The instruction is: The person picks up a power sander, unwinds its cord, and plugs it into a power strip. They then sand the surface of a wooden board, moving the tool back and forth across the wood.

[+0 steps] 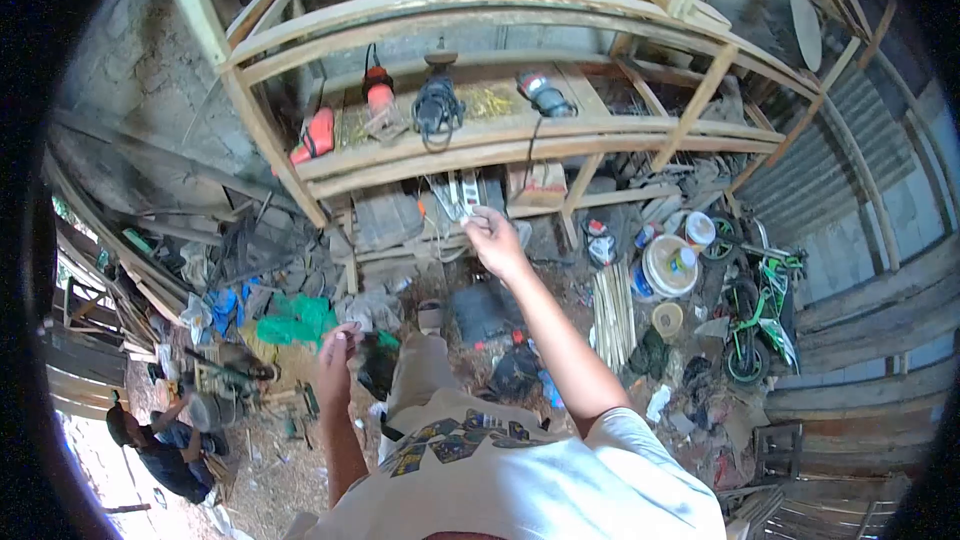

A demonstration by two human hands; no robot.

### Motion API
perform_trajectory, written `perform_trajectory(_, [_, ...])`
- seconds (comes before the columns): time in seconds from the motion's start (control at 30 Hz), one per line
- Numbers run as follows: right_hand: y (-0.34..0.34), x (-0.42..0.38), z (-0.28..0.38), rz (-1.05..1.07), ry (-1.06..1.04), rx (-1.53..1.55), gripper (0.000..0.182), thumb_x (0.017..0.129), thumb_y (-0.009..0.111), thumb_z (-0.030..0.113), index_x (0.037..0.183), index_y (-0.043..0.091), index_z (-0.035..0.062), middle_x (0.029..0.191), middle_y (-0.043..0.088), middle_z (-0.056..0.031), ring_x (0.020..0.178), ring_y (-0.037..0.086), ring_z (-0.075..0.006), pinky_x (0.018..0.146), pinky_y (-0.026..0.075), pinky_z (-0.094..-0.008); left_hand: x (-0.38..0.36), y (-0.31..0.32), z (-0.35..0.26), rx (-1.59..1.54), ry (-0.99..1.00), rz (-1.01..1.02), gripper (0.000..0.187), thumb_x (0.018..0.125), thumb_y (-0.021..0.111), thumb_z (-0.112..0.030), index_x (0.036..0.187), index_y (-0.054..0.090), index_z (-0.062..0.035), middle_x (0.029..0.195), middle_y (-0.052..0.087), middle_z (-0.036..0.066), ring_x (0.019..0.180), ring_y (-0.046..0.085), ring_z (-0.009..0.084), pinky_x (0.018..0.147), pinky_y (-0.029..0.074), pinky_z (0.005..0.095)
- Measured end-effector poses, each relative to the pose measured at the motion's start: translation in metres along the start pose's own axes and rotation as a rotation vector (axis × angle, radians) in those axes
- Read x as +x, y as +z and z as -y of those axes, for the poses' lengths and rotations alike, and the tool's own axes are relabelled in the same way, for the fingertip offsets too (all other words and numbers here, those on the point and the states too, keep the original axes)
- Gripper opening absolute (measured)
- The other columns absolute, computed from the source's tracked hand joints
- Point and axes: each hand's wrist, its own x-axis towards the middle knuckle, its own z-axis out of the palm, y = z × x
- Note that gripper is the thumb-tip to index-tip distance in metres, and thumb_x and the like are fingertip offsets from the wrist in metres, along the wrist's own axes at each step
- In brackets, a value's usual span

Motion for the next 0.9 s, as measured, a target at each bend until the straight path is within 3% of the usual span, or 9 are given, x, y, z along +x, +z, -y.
perform_trajectory(0.17, [0.049, 0.18, 0.036, -0.176, -0.219, -0.02, 0.055, 0.1, 0.074, 0.025, 0.138, 0.056, -0.0097, 0.118, 0.074, -0.0154, 0.107, 0.07, -0.0177, 0.095, 0.055, -0.0308, 0.158, 0.036, -0.039, -0.01, 0.174, 0.157, 0.036, 0.114, 0.05, -0.027, 0.127, 0.068, 0.0013, 0.12, 0.073, 0.008, 0.11, 0.068, 0.0169, 0.101, 0.05, 0.0323])
perform_trajectory(0.27, [0.066, 0.276, 0.052, -0.359, -0.226, -0.06, 0.056, 0.097, 0.076, 0.039, 0.127, 0.065, -0.0067, 0.108, 0.076, -0.013, 0.096, 0.072, -0.0216, 0.083, 0.056, -0.034, 0.244, 0.048, -0.068, 0.008, 0.213, 0.223, 0.036, 0.114, 0.051, -0.027, 0.126, 0.068, 0.0013, 0.12, 0.073, 0.008, 0.113, 0.067, 0.0174, 0.104, 0.049, 0.0337])
perform_trajectory(0.33, [0.074, 0.312, 0.094, -0.316, 0.11, -0.652, 0.08, 0.084, 0.081, 0.059, 0.123, 0.067, -0.0105, 0.113, 0.076, -0.0252, 0.106, 0.075, -0.0379, 0.089, 0.058, -0.0426, 0.288, 0.052, -0.095, 0.031, 0.24, 0.257, 0.034, 0.114, 0.052, -0.025, 0.127, 0.068, 0.0013, 0.12, 0.073, 0.008, 0.115, 0.066, 0.0174, 0.104, 0.048, 0.0339])
perform_trajectory(0.37, [0.076, 0.343, 0.081, -0.252, 0.16, -0.718, 0.099, 0.07, 0.084, 0.07, 0.121, 0.069, -0.0131, 0.115, 0.074, -0.0323, 0.114, 0.072, -0.0449, 0.096, 0.057, -0.0457, 0.307, 0.053, -0.105, 0.032, 0.262, 0.293, 0.032, 0.114, 0.052, -0.024, 0.127, 0.068, 0.0013, 0.12, 0.073, 0.009, 0.116, 0.065, 0.0175, 0.104, 0.048, 0.0337])
perform_trajectory(0.53, [0.094, 0.398, 0.017, -0.349, 0.221, -0.643, 0.079, 0.065, 0.092, 0.05, 0.114, 0.075, -0.0096, 0.117, 0.075, -0.0282, 0.111, 0.074, -0.0379, 0.095, 0.058, -0.0411, 0.359, 0.059, -0.135, 0.044, 0.274, 0.333, 0.029, 0.113, 0.053, -0.02, 0.124, 0.068, 0.0016, 0.117, 0.073, 0.009, 0.115, 0.065, 0.0176, 0.103, 0.049, 0.0337])
perform_trajectory(0.6, [0.087, 0.39, 0.024, -0.411, 0.238, -0.524, 0.075, 0.065, 0.092, 0.044, 0.115, 0.075, -0.0084, 0.118, 0.076, -0.0266, 0.11, 0.075, -0.0372, 0.093, 0.059, -0.0401, 0.371, 0.062, -0.131, 0.026, 0.256, 0.351, 0.028, 0.113, 0.053, -0.02, 0.123, 0.069, 0.0011, 0.116, 0.073, 0.008, 0.113, 0.067, 0.0182, 0.102, 0.05, 0.0348])
perform_trajectory(0.67, [0.076, 0.381, 0.037, -0.283, 0.336, -0.41, 0.114, 0.068, 0.089, 0.047, 0.149, 0.041, -0.0171, 0.141, 0.063, -0.0336, 0.131, 0.064, -0.0428, 0.11, 0.051, -0.0414, 0.384, 0.068, -0.13, 0.022, 0.211, 0.319, 0.027, 0.113, 0.053, -0.02, 0.122, 0.069, 0.0002, 0.116, 0.072, 0.009, 0.111, 0.068, 0.0191, 0.101, 0.052, 0.0356])
perform_trajectory(0.8, [0.068, 0.337, 0.002, -0.323, 0.065, -0.047, 0.091, 0.073, 0.088, 0.034, 0.143, 0.05, -0.0111, 0.13, 0.07, -0.027, 0.121, 0.069, -0.0358, 0.106, 0.051, -0.0402, 0.402, 0.09, -0.132, -0.023, 0.239, 0.331, 0.026, 0.112, 0.054, -0.02, 0.119, 0.07, -0.0005, 0.114, 0.073, 0.009, 0.111, 0.069, 0.0193, 0.1, 0.052, 0.036])
perform_trajectory(0.9, [0.061, 0.244, 0.044, -0.421, 0.065, -0.145, 0.084, 0.074, 0.088, 0.031, 0.14, 0.051, -0.0072, 0.124, 0.071, -0.0228, 0.116, 0.07, -0.0321, 0.104, 0.051, -0.0398, 0.417, 0.115, -0.117, -0.009, 0.366, 0.306, 0.02, 0.11, 0.056, -0.015, 0.117, 0.069, -0.0005, 0.115, 0.072, 0.008, 0.11, 0.065, 0.0158, 0.1, 0.049, 0.032])
